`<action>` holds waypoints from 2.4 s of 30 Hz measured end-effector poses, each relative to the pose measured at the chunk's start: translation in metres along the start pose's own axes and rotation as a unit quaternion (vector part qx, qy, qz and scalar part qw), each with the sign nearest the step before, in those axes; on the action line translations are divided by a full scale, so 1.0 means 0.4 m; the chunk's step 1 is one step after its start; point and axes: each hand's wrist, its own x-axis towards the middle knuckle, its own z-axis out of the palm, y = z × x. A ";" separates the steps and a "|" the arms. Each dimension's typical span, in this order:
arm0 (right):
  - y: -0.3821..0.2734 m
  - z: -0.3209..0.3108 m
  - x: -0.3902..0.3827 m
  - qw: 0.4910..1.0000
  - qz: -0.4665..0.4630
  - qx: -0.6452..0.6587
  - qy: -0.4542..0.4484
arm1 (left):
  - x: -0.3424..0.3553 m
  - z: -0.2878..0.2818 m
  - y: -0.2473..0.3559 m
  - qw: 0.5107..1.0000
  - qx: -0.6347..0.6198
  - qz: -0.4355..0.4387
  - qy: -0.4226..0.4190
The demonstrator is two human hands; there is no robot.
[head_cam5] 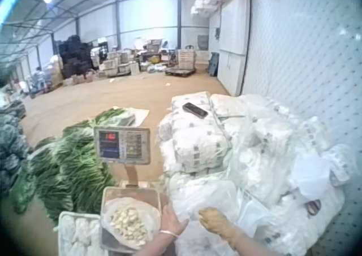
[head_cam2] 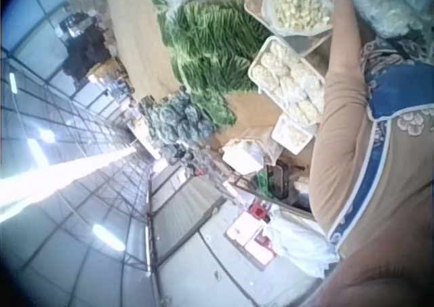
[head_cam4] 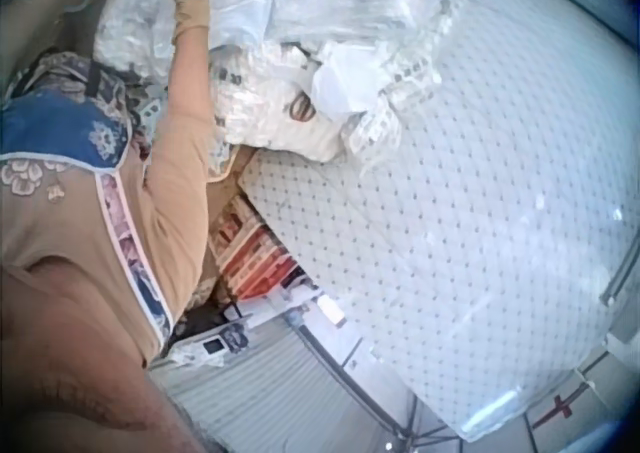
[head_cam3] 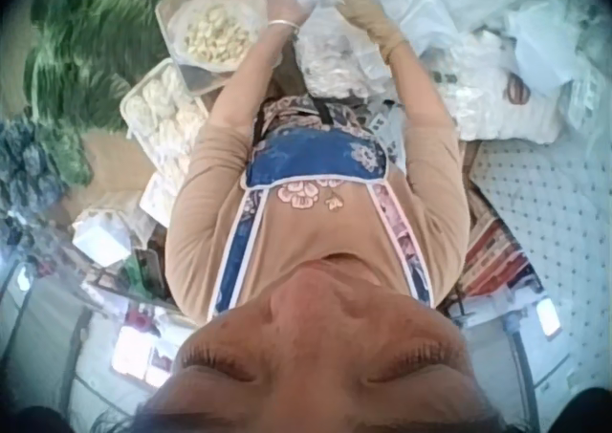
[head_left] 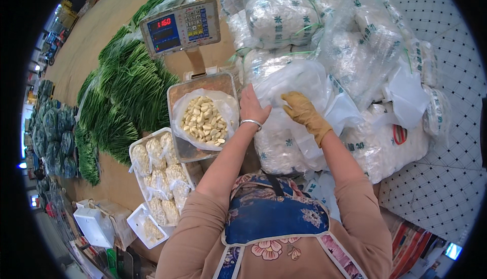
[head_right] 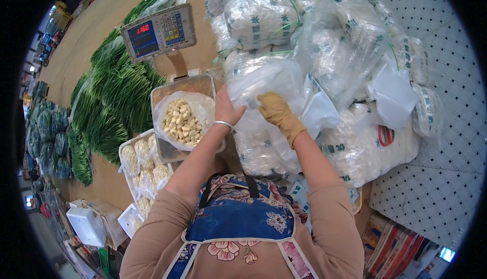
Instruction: The person repeatedly scoops garlic cloves from a large sack into a plastic bag, places the bag on a digital scale, adjusts the quantity, ties the bag, and sets it aside. This cycle is repeated multiple times.
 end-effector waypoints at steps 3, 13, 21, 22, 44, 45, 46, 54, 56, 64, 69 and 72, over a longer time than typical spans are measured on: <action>0.042 0.042 0.009 0.997 0.073 -0.008 -0.037 | -0.046 -0.053 0.026 0.997 0.072 0.014 -0.019; -0.085 -0.067 0.093 0.968 0.189 0.128 -0.104 | -0.263 -0.235 -0.064 0.967 -0.137 0.214 0.014; -0.474 -0.029 0.159 0.821 0.184 0.500 -0.205 | -0.212 -0.298 -0.372 0.992 -0.104 -0.054 0.051; -0.511 0.025 0.177 0.842 0.186 0.461 -0.210 | -0.191 -0.286 -0.399 0.997 -0.028 -0.032 0.062; -0.531 0.414 0.270 0.808 0.284 0.507 0.103 | -0.117 -0.335 -0.293 0.991 -0.124 -0.039 0.042; -0.548 0.369 0.265 0.817 0.268 0.498 0.114 | -0.127 -0.348 -0.257 0.990 -0.130 -0.031 0.048; -0.576 0.282 0.260 0.844 0.275 0.450 0.096 | -0.140 -0.364 -0.225 0.989 -0.135 -0.026 0.058; -0.387 0.093 0.096 0.711 0.346 0.573 0.214 | -0.132 -0.232 0.023 0.975 -0.209 0.057 -0.045; -0.288 0.089 0.077 0.704 0.366 0.566 0.224 | -0.100 -0.118 0.033 0.972 -0.220 0.049 -0.070; 0.120 0.030 0.034 0.812 0.426 0.374 0.143 | 0.062 0.144 0.084 0.974 -0.141 0.058 -0.166; 0.271 -0.006 0.004 0.842 0.432 0.281 0.161 | 0.003 0.099 0.099 0.926 -0.284 0.124 -0.216; 0.241 -0.075 0.037 0.842 0.456 0.269 0.109 | -0.083 -0.027 0.076 0.893 -0.355 0.085 -0.263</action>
